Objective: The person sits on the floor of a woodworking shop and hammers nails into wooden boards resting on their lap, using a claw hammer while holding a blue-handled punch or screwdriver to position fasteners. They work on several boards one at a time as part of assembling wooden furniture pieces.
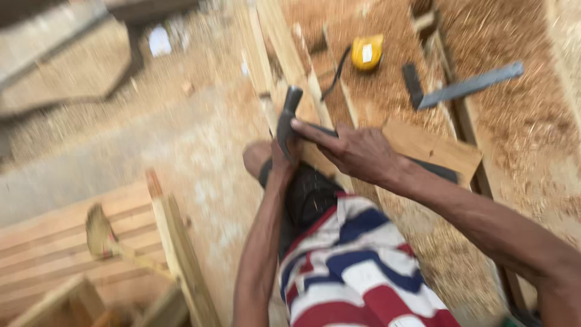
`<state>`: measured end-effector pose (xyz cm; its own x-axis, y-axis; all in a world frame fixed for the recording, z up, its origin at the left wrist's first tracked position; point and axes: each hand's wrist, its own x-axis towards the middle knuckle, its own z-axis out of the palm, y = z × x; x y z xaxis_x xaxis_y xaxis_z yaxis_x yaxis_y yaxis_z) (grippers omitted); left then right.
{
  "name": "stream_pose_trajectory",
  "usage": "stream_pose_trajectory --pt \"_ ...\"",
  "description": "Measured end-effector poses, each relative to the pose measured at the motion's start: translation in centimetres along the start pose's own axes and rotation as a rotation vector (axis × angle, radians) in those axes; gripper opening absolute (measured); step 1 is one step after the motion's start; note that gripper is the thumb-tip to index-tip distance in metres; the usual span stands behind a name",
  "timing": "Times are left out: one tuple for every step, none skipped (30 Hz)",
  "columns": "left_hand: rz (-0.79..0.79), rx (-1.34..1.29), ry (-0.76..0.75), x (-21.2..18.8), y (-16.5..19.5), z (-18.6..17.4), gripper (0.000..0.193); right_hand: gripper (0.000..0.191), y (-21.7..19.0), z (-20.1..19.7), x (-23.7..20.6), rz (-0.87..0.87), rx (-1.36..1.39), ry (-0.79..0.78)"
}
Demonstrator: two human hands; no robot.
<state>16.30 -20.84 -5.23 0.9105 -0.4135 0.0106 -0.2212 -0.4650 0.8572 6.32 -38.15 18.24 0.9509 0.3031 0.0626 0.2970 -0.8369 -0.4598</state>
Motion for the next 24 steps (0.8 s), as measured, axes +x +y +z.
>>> stream_pose_trajectory --pt "0.048 0.04 0.011 1.9 0.6 -0.1 0.017 0.07 1.3 1.1 0.2 0.107 -0.052 -0.133" --pt "0.101 0.065 0.04 2.6 1.2 -0.1 0.017 0.07 3.3 1.9 0.2 0.105 -0.081 0.031" --pt "0.125 0.124 0.11 3.6 1.9 -0.6 0.014 0.071 4.1 3.2 -0.1 0.036 -0.066 0.149" --pt "0.069 0.189 0.125 2.2 1.2 -0.8 0.012 0.072 4.5 4.8 -1.5 0.006 0.017 0.205" --pt "0.016 0.237 0.08 0.6 1.0 -0.4 0.011 0.072 4.9 5.9 -3.2 0.088 0.023 0.13" --pt "-0.018 0.286 0.029 -1.6 0.6 -0.3 0.012 0.073 5.1 7.2 -5.0 0.175 0.022 0.067" --pt "0.027 0.247 0.033 -2.5 0.2 -0.1 0.01 0.073 6.2 8.2 -5.6 0.223 -0.007 0.029" --pt "0.098 0.212 0.07 -3.0 -0.3 0.1 0.009 0.072 6.7 9.5 -6.3 0.276 -0.036 -0.095" --pt "0.175 0.181 0.101 -3.3 -0.9 0.3 0.009 0.07 7.1 10.9 -6.8 0.337 -0.064 -0.211" --pt "0.16 0.154 0.107 -3.4 -1.4 0.4 0.009 0.069 7.5 12.2 -7.0 0.41 -0.078 -0.337" --pt "0.128 0.126 0.102 -3.7 -1.7 0.7 0.01 0.071 7.8 13.6 -7.2 0.373 -0.108 -0.318" --pt "0.086 0.097 0.088 -3.7 -1.7 0.8 0.012 0.072 8.1 14.9 -7.0 0.341 -0.131 -0.31" --pt "0.067 0.15 0.075 -3.7 -1.4 0.7 0.011 0.075 8.2 16.2 -7.0 0.312 -0.153 -0.3" --pt "0.058 0.205 0.07 -3.7 -1.4 0.8 0.012 0.077 8.3 17.4 -6.9 0.322 -0.165 -0.363" --pt "0.058 0.259 0.069 -3.6 -1.5 0.8 0.013 0.079 8.5 18.4 -6.7 0.331 -0.182 -0.417" --pt "0.129 0.229 0.07 -3.6 -1.3 0.5 0.013 0.082 8.5 19.2 -6.7 0.35 -0.199 -0.471" --pt "0.188 0.193 0.07 -3.6 -1.2 0.3 0.014 0.082 8.7 19.7 -6.7 0.336 -0.194 -0.402" --pt "0.235 0.162 0.075 -3.7 -1.2 0.0 0.015 0.082 8.6 20.2 -6.8 0.312 -0.184 -0.342" --pt "0.174 0.126 0.069 -3.6 -1.3 -0.3 0.013 0.082 8.7 20.3 -6.9 0.288 -0.181 -0.265" --pt "0.134 0.092 0.066 -3.4 -1.5 -0.5 0.011 0.082 8.7 20.4 -7.0 0.303 -0.18 -0.322" --pt "0.093 0.058 0.057 -3.2 -1.7 -0.6 0.01 0.081 8.6 20.4 -7.1 0.322 -0.175 -0.38" --pt "0.019 0.022 0.042 -3.2 -1.9 -0.6 0.01 0.081 8.6 20.3 -7.2 0.344 -0.16 -0.46" --pt "-0.074 -0.012 0.032 -3.2 -2.1 -0.4 0.01 0.081 8.5 20.1 -7.3 0.331 -0.166 -0.407" --pt "-0.171 -0.045 0.026 -3.4 -2.2 -0.1 0.01 0.082 8.4 20.0 -7.3 0.313 -0.171 -0.355"
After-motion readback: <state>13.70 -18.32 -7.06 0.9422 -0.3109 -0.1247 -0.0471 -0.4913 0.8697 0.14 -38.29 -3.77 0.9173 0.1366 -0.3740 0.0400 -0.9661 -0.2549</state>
